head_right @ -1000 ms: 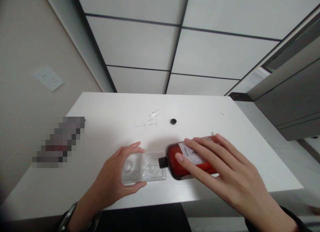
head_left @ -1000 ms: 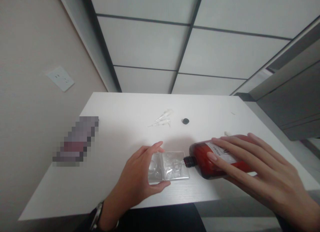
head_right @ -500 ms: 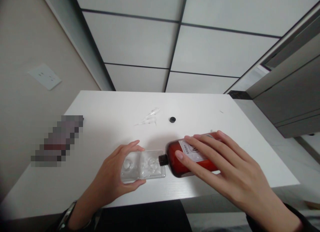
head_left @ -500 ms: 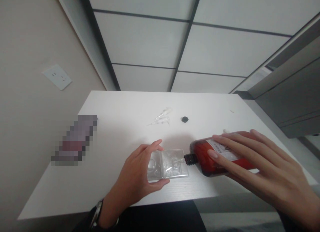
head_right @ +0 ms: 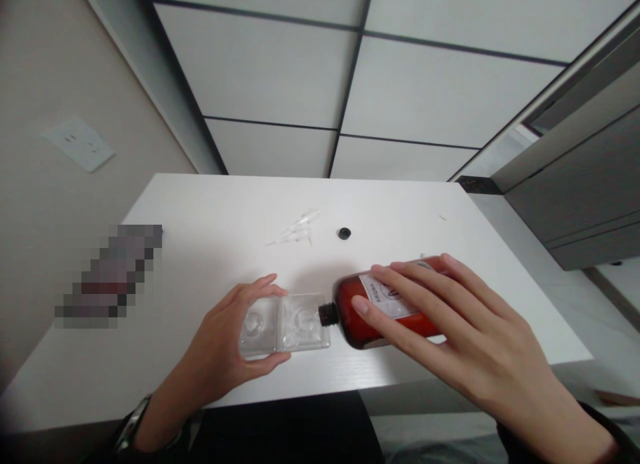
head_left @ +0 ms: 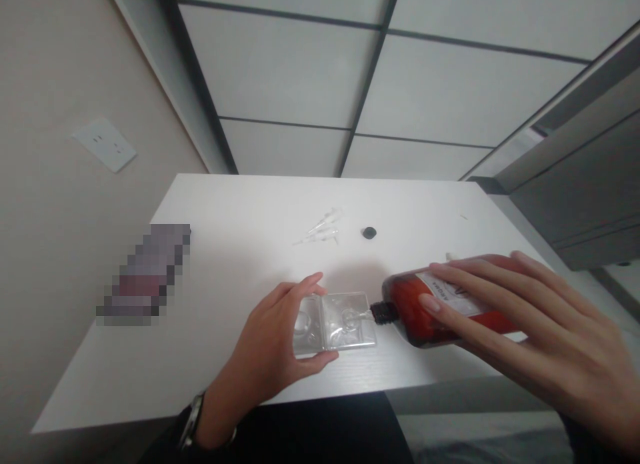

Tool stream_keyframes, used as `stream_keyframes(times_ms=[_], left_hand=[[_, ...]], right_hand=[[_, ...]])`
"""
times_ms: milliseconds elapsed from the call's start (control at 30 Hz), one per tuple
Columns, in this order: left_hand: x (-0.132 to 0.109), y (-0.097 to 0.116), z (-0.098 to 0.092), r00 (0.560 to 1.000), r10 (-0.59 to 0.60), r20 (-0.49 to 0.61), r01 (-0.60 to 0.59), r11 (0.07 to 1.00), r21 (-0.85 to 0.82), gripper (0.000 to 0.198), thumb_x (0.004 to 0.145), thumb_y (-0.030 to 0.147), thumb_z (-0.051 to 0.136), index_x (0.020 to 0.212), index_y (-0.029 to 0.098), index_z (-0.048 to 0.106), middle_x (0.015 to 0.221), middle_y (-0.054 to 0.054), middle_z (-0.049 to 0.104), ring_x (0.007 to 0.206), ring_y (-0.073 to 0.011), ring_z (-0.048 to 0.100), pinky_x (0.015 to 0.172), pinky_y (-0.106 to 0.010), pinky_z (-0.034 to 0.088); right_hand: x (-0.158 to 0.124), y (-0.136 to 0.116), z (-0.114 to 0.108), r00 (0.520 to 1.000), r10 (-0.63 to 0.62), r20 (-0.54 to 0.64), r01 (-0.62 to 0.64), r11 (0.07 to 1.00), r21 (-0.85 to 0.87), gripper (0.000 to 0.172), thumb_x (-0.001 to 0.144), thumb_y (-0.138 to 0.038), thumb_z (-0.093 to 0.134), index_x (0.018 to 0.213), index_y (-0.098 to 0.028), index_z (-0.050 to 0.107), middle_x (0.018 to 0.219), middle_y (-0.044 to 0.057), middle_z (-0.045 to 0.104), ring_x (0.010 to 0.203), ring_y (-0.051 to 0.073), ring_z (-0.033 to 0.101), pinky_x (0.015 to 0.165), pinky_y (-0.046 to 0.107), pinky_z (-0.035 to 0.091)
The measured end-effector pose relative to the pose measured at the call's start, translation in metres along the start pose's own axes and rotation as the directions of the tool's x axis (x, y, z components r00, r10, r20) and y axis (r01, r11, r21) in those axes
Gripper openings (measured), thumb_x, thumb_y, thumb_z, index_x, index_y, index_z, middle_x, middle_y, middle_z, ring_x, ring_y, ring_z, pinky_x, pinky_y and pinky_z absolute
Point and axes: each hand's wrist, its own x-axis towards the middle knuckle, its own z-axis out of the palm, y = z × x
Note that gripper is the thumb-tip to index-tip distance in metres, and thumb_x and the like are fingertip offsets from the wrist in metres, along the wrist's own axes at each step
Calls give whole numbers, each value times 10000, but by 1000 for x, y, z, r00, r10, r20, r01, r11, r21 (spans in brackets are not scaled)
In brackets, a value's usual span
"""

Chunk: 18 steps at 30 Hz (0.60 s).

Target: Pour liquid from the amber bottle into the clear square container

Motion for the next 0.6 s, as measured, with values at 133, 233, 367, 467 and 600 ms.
stream_keyframes(times_ms=[133, 233, 367, 467, 600], left_hand=[[1, 0, -1, 1000, -2, 1, 2, 1000, -8, 994, 705, 220, 909, 1508, 278, 326, 1369, -98, 698, 1240, -323, 681, 1037, -495, 596], [0, 0, -1, 1000, -4, 1, 4, 1000, -17, 981, 718, 231, 903, 1509, 285, 325, 1377, -98, 692, 1251, -326, 676, 1047, -501, 589], [0, -1, 0, 1000, -5, 3, 5, 1000, -30, 969, 730, 235, 896, 1516, 289, 332, 1392, -102, 682, 1267, -330, 669, 1054, -507, 583], [-1, -2, 1, 1000, -4, 0, 4, 999, -43, 970, 733, 236, 893, 1523, 292, 332, 1390, -95, 682, 1269, -326, 666, 1060, -505, 580], [0, -2, 1, 1000, 1, -5, -1, 999, -44, 1005, 720, 236, 906, 1532, 290, 316, 1370, -85, 694, 1256, -320, 669, 1057, -504, 582]], right_hand=[[2, 0, -1, 1000, 2, 5, -2, 1000, -3, 734, 953, 60, 552, 1598, -279, 461, 1507, 126, 633, 1291, 328, 669, 1166, 542, 474], [1, 0, -2, 1000, -1, 8, 1, 1000, -6, 790, 948, 68, 552, 1635, -288, 396, 1505, 127, 636, 1288, 330, 673, 1156, 541, 487], [-3, 0, -2, 1000, 1, 24, -1, 1000, -21, 855, 951, 67, 545, 1675, -313, 295, 1507, 121, 635, 1294, 329, 671, 1152, 553, 496], [-4, 0, -3, 1000, 12, 20, -12, 1000, -22, 858, 956, 62, 534, 1678, -326, 282, 1514, 109, 633, 1297, 326, 671, 1158, 554, 498], [0, 0, -6, 999, 0, 40, 1, 1000, -25, 868, 943, 88, 521, 1679, -306, 283, 1532, 126, 612, 1329, 333, 649, 1179, 567, 475]])
